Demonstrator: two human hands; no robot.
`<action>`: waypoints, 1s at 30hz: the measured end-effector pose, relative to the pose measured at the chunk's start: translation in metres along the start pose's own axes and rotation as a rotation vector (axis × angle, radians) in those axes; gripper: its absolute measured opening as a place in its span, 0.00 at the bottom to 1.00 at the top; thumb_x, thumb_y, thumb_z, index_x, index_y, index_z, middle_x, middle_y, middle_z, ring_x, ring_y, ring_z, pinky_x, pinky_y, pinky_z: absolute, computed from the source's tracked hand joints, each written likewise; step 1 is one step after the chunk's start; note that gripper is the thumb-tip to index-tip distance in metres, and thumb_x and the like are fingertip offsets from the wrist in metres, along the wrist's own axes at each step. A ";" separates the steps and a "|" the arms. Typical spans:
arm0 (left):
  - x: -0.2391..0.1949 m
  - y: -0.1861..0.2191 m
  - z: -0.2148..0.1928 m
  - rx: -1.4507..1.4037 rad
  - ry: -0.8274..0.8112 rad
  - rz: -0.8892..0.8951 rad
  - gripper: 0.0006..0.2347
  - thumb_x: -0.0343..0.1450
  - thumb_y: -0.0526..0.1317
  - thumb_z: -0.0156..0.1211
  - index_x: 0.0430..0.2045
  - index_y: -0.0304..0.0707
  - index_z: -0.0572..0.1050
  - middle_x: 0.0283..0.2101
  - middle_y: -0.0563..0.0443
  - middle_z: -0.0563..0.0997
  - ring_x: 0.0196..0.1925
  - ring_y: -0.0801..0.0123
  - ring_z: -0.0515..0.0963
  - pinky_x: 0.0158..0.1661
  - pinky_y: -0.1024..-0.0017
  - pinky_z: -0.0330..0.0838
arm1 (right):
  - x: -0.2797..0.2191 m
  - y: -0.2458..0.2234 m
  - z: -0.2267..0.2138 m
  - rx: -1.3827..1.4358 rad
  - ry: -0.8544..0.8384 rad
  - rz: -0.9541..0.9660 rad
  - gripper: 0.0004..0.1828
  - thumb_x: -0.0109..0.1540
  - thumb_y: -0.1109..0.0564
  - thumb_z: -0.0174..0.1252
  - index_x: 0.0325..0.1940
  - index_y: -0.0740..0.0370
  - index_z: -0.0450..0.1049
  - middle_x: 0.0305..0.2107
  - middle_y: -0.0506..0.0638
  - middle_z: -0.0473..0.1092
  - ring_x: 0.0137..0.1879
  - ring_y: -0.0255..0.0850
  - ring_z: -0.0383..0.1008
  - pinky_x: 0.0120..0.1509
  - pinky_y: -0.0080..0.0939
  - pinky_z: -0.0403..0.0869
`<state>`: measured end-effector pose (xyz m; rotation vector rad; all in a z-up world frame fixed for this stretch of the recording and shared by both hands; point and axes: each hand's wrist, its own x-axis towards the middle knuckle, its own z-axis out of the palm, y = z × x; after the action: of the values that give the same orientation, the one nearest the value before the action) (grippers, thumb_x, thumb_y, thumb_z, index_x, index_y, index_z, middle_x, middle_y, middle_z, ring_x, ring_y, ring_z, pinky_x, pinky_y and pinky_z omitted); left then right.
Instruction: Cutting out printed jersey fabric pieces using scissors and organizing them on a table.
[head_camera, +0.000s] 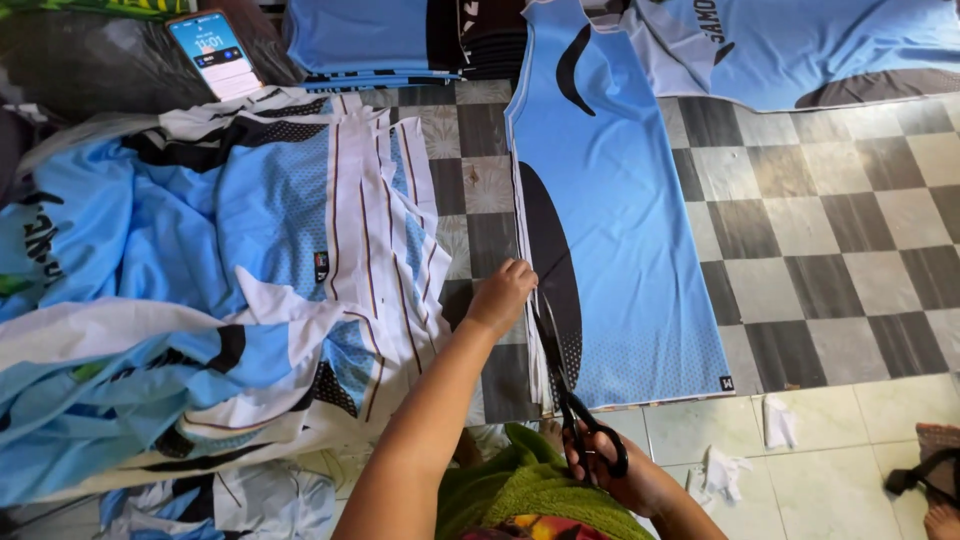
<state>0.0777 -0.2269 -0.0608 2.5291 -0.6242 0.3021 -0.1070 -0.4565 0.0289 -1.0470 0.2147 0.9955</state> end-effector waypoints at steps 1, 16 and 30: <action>0.003 0.000 -0.003 -0.003 -0.003 0.009 0.06 0.63 0.24 0.55 0.26 0.34 0.73 0.36 0.46 0.72 0.40 0.58 0.71 0.30 0.65 0.72 | 0.005 0.002 0.003 0.004 0.007 -0.006 0.37 0.47 0.30 0.57 0.43 0.63 0.65 0.29 0.50 0.64 0.30 0.38 0.63 0.31 0.36 0.56; -0.008 0.004 -0.006 -0.225 0.239 0.002 0.02 0.69 0.34 0.58 0.29 0.34 0.72 0.34 0.49 0.68 0.39 0.63 0.71 0.43 0.72 0.71 | 0.055 0.006 0.008 0.107 0.156 -0.084 0.38 0.51 0.34 0.56 0.50 0.70 0.66 0.27 0.51 0.64 0.28 0.41 0.65 0.32 0.40 0.65; -0.009 0.002 -0.001 0.123 0.193 0.067 0.02 0.71 0.37 0.55 0.30 0.40 0.72 0.30 0.53 0.65 0.38 0.68 0.65 0.45 0.74 0.64 | 0.067 -0.023 0.016 -0.122 0.266 -0.165 0.26 0.56 0.36 0.52 0.34 0.64 0.65 0.22 0.51 0.63 0.23 0.40 0.62 0.30 0.42 0.66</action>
<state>0.0690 -0.2243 -0.0619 2.5580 -0.6315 0.6180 -0.0560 -0.4070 0.0124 -1.2880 0.2824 0.7263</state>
